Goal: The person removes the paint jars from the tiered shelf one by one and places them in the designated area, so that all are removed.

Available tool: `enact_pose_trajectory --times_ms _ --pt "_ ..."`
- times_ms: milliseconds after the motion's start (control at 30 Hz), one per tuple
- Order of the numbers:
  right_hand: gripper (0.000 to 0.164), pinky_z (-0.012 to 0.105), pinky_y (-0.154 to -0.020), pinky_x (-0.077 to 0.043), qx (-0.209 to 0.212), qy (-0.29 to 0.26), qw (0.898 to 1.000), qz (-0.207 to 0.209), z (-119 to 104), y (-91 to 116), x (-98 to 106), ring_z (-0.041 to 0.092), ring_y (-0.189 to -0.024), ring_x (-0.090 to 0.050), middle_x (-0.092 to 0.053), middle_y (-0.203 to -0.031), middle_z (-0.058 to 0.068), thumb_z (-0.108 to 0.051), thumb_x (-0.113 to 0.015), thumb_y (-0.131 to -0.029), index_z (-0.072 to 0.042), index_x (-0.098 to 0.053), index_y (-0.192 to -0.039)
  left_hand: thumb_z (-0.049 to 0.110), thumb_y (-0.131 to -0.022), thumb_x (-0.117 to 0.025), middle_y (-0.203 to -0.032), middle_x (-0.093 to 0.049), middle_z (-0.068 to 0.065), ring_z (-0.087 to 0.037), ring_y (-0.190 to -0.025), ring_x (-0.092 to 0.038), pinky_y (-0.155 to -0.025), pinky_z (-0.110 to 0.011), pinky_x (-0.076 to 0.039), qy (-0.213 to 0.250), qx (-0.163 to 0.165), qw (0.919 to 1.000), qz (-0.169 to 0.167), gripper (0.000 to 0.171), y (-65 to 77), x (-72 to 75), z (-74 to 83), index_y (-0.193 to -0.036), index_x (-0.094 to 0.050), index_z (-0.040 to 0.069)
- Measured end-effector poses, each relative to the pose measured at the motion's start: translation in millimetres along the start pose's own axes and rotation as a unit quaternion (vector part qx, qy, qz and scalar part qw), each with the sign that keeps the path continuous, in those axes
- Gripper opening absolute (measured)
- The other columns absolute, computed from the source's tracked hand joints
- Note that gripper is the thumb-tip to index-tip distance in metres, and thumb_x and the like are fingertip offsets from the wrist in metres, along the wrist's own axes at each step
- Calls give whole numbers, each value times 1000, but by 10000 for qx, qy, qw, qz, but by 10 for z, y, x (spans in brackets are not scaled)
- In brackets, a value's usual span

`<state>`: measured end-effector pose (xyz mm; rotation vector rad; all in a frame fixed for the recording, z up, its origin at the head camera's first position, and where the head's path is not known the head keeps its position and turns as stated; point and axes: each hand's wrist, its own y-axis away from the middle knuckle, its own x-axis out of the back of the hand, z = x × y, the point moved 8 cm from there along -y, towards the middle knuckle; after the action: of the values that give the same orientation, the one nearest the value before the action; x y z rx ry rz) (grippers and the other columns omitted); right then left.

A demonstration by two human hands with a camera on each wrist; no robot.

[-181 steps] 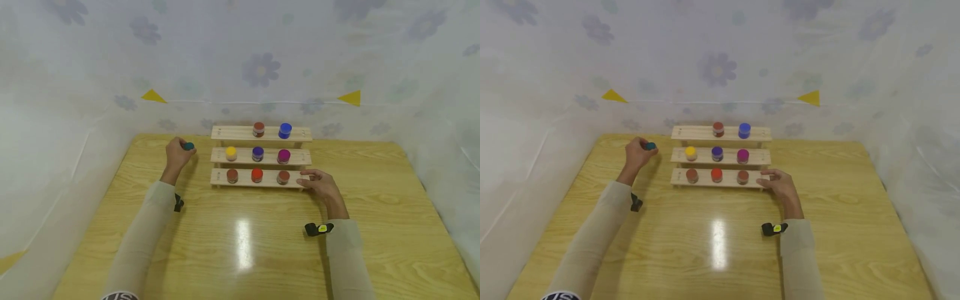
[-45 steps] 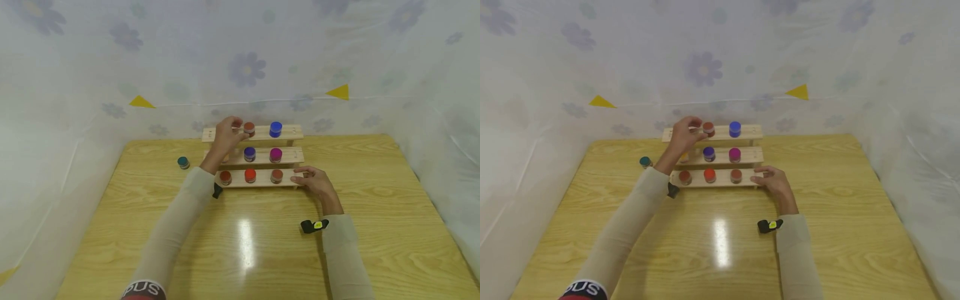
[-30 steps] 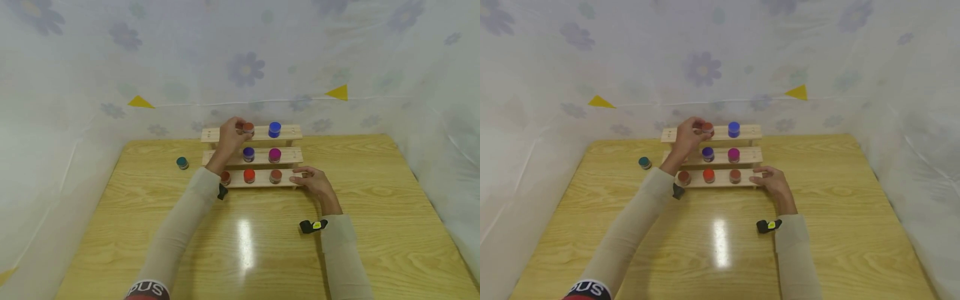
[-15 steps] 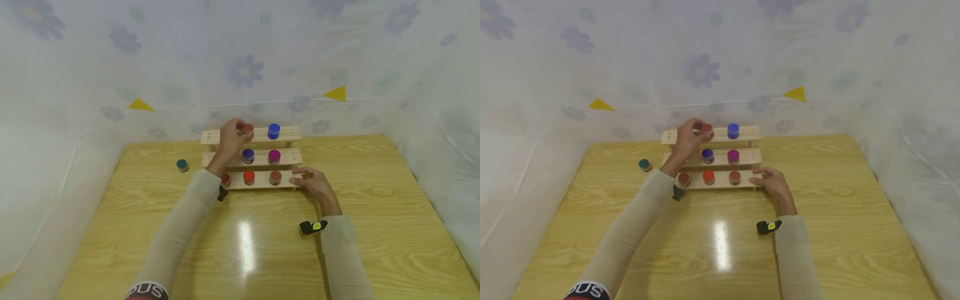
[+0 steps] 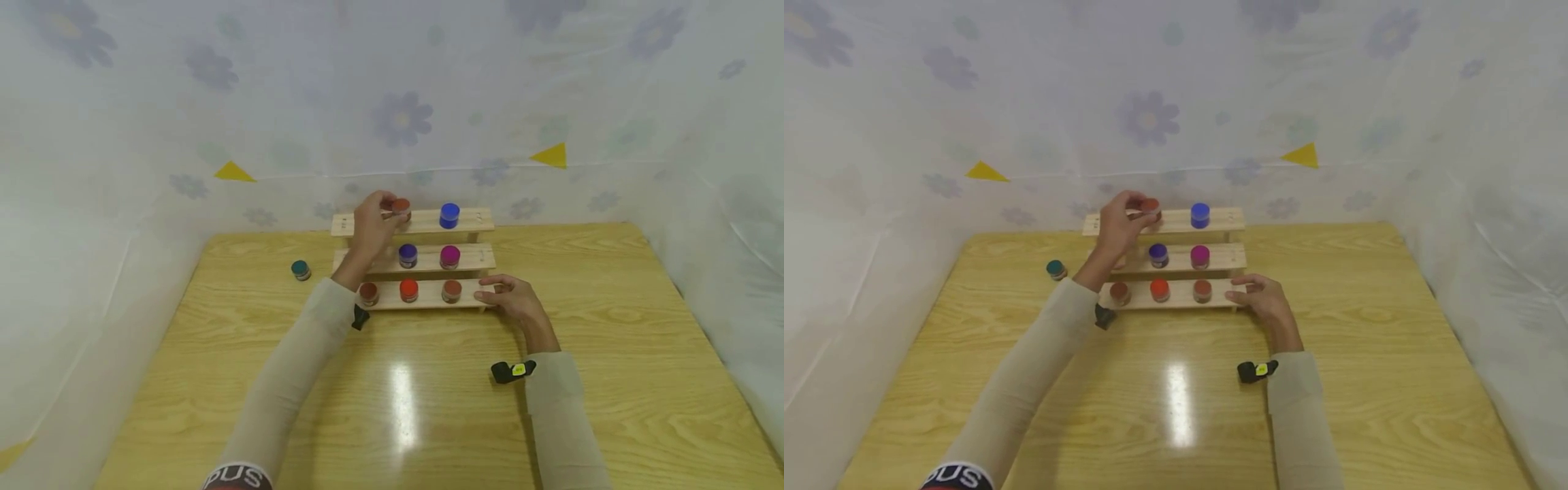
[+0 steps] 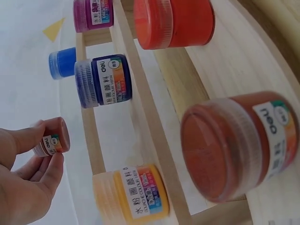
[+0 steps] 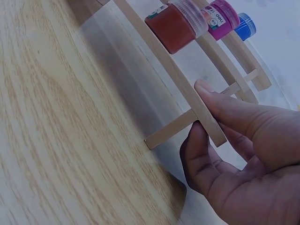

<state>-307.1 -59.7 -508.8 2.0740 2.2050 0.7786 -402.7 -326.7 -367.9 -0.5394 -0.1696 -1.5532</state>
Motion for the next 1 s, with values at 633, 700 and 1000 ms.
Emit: enact_pose_trajectory --times_ms 633,700,1000 --pt "60 24 -74 -46 28 264 9996 130 43 -46 45 16 -84 -50 -56 -93 -1 -42 -77 -77 -10 -60 -125 7 -85 -70 -113 -61 -16 -25 -107 -60 -90 -25 -56 0 237 9990 373 36 18 262 -222 -117 -57 0" --pt "60 24 -76 -46 10 275 9996 113 50 -55 47 16 -85 -51 -57 -94 0 -42 -76 -77 -10 -59 -125 7 -85 -70 -114 -61 -16 -25 -108 -60 -90 -25 -56 22 239 9989 409 36 21 289 -246 -117 -57 -1" --pt "59 25 -80 -44 1 301 9995 81 48 -56 59 17 -90 -49 -55 -103 2 -41 -75 -79 -10 -59 -127 7 -84 -71 -114 -62 -18 -26 -109 -60 -92 -27 -55 60 238 9978 608 38 44 419 -352 -119 -56 -2"
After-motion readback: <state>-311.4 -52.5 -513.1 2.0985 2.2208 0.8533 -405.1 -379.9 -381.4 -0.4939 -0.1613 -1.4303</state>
